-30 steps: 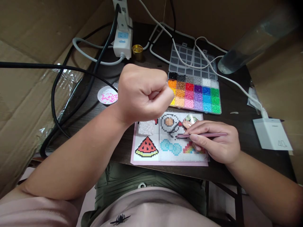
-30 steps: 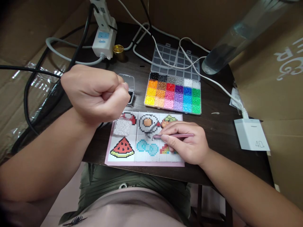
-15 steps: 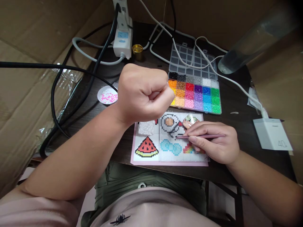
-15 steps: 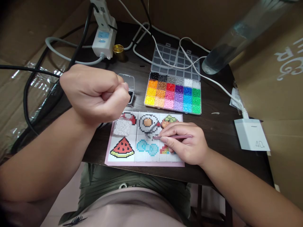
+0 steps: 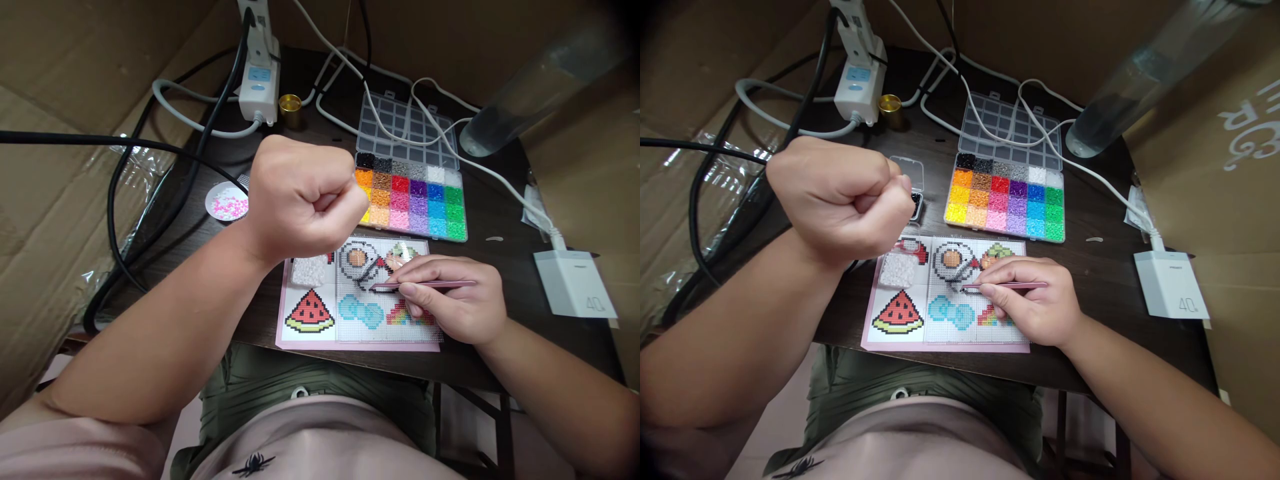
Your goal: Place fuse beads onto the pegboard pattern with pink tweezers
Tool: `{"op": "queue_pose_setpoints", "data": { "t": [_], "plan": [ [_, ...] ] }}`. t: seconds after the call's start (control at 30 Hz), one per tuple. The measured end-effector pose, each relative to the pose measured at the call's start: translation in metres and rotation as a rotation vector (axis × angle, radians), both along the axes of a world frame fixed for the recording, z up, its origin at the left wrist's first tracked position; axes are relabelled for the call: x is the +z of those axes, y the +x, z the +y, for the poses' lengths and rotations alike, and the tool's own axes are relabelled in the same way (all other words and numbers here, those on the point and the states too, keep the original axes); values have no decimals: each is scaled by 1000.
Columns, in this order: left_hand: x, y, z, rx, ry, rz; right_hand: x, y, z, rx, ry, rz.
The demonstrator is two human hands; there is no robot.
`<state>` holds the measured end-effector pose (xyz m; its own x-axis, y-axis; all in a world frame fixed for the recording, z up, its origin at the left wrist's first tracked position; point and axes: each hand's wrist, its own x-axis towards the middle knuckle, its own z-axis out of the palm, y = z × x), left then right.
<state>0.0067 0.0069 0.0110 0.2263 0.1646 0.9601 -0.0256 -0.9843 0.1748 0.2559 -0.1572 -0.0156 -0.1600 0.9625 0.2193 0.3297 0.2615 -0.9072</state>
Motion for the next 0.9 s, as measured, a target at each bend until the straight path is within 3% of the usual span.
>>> {"op": "queue_pose_setpoints", "data": {
  "t": [0.43, 0.6, 0.77, 0.9],
  "plan": [
    [1, -1, -4, 96, -5, 55, 2, -3, 1, -12, -32, -8],
    [1, 0, -3, 17, -2, 6, 2, -3, 0, -4, -10, -16],
    [1, 0, -4, 128, -28, 76, 0, 0, -1, -25, -18, -32],
    [1, 0, -5, 44, -13, 32, -2, 1, 0, -27, 8, -28]
  ]
}}
